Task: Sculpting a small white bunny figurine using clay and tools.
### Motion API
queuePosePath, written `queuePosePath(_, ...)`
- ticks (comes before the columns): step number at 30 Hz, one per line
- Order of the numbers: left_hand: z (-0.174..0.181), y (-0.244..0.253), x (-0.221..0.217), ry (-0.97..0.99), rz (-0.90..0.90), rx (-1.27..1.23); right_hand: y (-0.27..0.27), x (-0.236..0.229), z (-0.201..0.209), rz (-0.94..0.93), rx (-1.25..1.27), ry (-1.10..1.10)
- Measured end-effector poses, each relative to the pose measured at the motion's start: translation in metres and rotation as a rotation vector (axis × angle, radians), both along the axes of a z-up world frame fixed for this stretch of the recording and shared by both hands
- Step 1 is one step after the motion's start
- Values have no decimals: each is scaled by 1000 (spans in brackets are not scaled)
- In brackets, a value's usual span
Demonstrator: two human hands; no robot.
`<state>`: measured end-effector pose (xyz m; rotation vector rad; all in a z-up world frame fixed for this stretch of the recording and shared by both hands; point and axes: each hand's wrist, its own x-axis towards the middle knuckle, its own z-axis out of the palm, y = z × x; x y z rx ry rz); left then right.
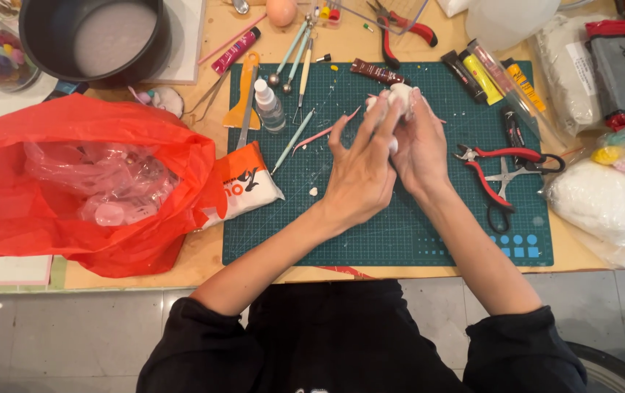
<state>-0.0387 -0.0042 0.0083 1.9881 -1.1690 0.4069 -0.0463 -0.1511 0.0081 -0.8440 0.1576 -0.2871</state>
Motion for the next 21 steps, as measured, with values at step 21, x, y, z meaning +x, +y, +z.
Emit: queuePosePath(21, 22, 42, 39, -963, 50, 334, -7, -1, 3, 141, 17, 99)
